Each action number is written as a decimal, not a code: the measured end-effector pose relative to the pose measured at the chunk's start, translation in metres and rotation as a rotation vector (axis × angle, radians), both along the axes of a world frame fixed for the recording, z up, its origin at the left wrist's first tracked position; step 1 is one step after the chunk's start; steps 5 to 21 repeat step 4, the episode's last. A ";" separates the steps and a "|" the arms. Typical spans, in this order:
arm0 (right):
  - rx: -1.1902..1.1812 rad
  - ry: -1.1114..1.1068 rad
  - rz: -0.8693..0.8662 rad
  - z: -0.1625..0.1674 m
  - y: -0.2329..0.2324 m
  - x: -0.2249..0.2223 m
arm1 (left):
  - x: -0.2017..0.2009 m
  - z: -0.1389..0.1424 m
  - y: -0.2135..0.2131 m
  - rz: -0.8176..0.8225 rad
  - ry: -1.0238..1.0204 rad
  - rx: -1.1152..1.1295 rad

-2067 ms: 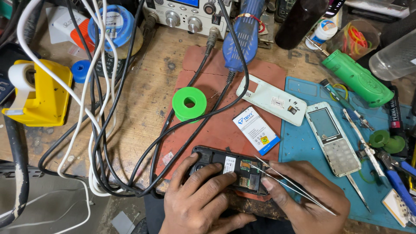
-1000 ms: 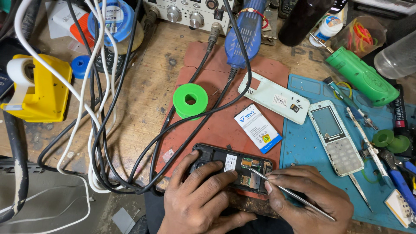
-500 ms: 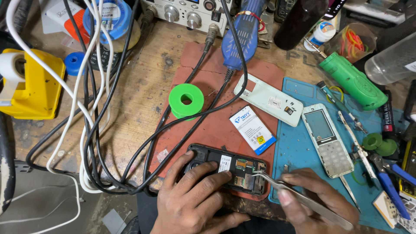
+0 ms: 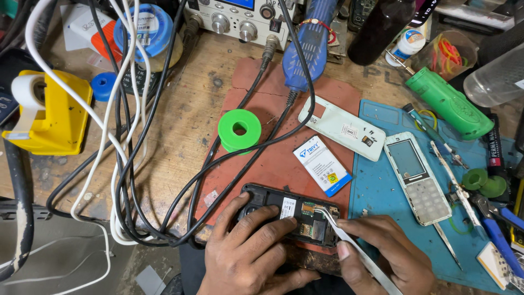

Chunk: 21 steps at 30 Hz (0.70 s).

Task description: The person removes the front casing of a white mobile phone and sets it aside. Then, using tweezers and a wooden stick, the person manipulates small internal components and ribbon cables inside the phone's chassis.

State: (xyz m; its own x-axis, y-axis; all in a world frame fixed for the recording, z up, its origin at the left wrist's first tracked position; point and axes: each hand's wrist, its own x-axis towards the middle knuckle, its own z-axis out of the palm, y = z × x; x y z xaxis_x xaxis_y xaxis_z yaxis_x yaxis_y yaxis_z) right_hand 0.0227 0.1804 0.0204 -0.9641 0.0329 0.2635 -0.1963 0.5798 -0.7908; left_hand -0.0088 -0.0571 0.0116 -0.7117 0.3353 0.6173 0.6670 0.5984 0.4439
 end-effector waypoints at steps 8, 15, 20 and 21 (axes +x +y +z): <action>0.072 0.150 -0.032 0.005 -0.018 -0.008 | -0.001 -0.002 0.000 -0.008 0.005 -0.010; 0.072 0.150 -0.032 0.005 -0.018 -0.008 | -0.001 -0.002 0.000 -0.008 0.005 -0.010; 0.072 0.150 -0.032 0.005 -0.018 -0.008 | -0.001 -0.002 0.000 -0.008 0.005 -0.010; 0.072 0.150 -0.032 0.005 -0.018 -0.008 | -0.001 -0.002 0.000 -0.008 0.005 -0.010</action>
